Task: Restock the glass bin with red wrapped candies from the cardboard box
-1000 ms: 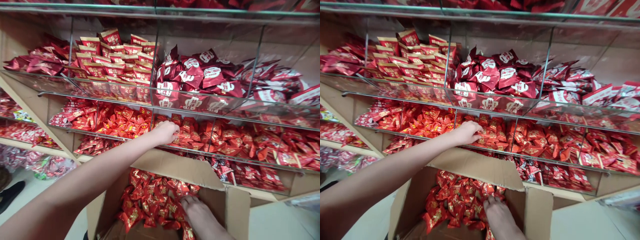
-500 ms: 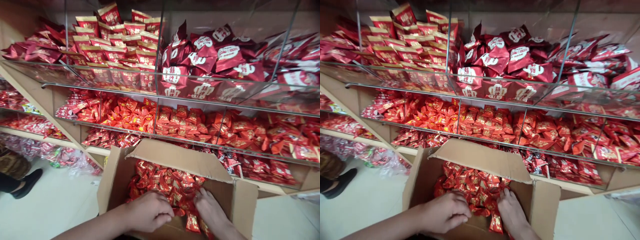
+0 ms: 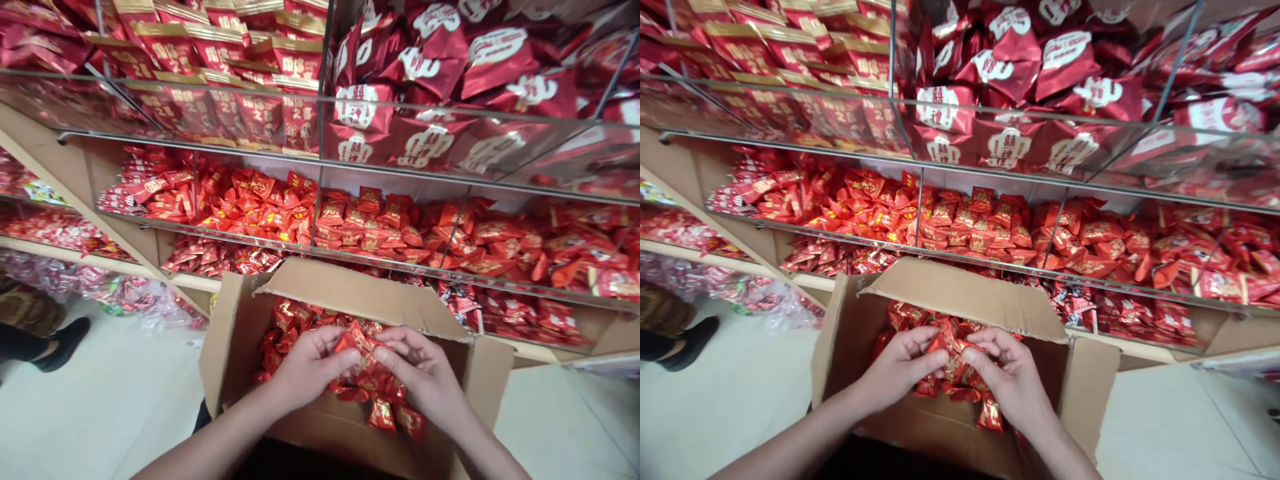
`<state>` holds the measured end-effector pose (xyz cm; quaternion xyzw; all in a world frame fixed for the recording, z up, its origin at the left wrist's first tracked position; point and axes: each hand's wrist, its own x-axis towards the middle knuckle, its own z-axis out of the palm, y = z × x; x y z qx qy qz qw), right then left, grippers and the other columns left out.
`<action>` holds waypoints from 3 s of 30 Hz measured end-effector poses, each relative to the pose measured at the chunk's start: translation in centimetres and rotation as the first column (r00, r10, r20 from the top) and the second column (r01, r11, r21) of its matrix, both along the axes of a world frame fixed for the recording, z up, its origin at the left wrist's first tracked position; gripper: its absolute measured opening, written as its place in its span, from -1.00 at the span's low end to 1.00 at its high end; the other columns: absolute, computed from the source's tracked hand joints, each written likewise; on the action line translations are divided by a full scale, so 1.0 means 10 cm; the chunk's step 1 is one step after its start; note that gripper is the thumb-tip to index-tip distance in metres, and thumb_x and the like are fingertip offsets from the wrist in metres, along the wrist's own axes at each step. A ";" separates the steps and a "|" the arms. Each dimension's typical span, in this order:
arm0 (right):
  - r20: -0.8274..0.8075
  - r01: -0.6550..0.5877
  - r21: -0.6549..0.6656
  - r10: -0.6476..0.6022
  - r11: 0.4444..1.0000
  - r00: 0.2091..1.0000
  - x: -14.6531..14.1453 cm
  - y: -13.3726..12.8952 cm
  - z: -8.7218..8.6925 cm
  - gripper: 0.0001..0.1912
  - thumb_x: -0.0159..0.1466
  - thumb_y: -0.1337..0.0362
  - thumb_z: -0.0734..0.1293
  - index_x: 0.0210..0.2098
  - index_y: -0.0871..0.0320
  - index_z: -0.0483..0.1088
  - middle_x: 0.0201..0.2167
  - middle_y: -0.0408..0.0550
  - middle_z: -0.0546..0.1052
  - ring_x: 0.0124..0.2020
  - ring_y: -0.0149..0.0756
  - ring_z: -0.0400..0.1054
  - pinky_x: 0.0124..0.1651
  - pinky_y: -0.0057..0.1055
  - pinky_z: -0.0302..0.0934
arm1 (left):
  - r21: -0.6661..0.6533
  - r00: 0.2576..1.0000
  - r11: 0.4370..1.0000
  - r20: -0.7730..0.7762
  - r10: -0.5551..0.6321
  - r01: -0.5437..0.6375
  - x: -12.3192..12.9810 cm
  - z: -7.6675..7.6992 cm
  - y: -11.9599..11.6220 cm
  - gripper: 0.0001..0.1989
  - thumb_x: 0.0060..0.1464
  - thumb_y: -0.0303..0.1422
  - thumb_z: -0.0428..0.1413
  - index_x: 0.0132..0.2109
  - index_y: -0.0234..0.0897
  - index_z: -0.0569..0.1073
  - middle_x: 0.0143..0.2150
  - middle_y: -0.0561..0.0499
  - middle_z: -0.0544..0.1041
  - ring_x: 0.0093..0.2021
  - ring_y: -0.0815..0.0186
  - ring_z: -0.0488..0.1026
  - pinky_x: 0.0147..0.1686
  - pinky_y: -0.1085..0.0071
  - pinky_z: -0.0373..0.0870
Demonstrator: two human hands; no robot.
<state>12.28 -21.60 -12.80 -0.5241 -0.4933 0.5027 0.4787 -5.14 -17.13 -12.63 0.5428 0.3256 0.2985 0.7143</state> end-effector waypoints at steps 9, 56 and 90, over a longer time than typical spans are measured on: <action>-0.193 0.159 -0.006 -0.157 0.987 0.969 -0.29 0.10 -0.12 -0.81 0.04 0.21 0.38 -0.33 0.10 0.43 -0.36 -0.09 0.54 -0.31 -0.31 0.40 -0.25 -0.43 0.28 | -0.029 0.972 0.972 0.021 0.233 -0.232 -0.08 0.08 0.06 -0.80 -0.10 -0.29 0.18 -0.34 -0.35 0.52 -0.51 0.06 0.46 -0.51 0.45 0.31 -0.44 0.50 0.30; -0.487 0.231 -0.070 -0.235 0.970 0.841 -0.57 0.13 -0.01 -0.78 0.00 0.25 0.41 -0.32 0.06 0.42 -0.39 -0.14 0.47 -0.34 -0.36 0.33 -0.20 -0.35 0.23 | -0.249 0.894 0.926 0.281 0.350 -0.284 0.01 0.19 -0.04 -0.82 -0.02 -0.37 0.14 -0.23 -0.33 0.51 -0.33 -0.03 0.54 -0.29 0.32 0.41 -0.15 0.36 0.27; 0.912 0.083 0.293 -0.305 0.952 0.273 0.74 1.35 0.97 -0.84 0.12 0.36 0.22 -0.28 0.13 0.33 -0.50 -0.08 0.48 -0.43 -0.28 0.36 -0.38 -0.45 0.11 | 0.793 0.606 0.349 -0.607 0.514 0.499 0.67 0.92 1.67 -0.85 -0.01 -0.31 0.08 -0.37 -0.18 0.56 -0.40 -0.05 0.56 -0.30 0.20 0.43 -0.28 0.38 0.24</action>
